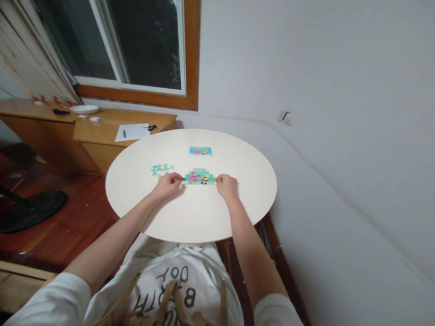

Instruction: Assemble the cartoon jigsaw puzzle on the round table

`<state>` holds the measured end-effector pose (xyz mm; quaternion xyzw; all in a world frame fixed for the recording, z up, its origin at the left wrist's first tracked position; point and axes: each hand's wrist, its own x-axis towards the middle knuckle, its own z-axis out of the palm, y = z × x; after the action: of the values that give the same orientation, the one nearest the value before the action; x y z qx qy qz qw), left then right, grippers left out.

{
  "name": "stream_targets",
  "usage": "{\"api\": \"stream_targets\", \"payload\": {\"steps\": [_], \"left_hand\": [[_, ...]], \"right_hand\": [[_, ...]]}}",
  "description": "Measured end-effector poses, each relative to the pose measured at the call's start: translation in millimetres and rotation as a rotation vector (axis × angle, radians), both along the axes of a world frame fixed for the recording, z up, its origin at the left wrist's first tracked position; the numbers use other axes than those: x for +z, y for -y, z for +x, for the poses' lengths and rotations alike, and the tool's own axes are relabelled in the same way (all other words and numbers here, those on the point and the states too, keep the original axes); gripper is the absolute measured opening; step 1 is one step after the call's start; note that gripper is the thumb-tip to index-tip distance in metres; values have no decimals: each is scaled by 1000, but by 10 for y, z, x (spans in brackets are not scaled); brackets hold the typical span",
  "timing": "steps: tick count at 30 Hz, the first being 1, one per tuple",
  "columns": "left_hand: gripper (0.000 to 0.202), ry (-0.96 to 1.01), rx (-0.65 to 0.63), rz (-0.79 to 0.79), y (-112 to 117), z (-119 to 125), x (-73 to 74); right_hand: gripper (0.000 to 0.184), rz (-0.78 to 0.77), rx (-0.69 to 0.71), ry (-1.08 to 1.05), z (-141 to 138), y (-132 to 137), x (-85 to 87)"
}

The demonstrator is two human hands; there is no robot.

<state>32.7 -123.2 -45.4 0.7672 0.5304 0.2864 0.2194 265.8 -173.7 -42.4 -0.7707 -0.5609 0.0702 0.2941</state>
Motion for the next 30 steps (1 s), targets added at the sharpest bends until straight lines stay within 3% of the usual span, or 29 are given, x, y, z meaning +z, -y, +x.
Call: {"api": "stream_targets", "payload": {"steps": [6,15,30], "left_hand": [[28,-26,101,1,-48,-58,42],[30,-10,-68,23,41,-6,28],[28,65,20,-4,-56,-25,-15]], "right_hand": [[33,-6,74,-14,-101,3,2],[33,-30,-10,7,-5,23,49],[27,24,42,61,-96,25,11]]}}
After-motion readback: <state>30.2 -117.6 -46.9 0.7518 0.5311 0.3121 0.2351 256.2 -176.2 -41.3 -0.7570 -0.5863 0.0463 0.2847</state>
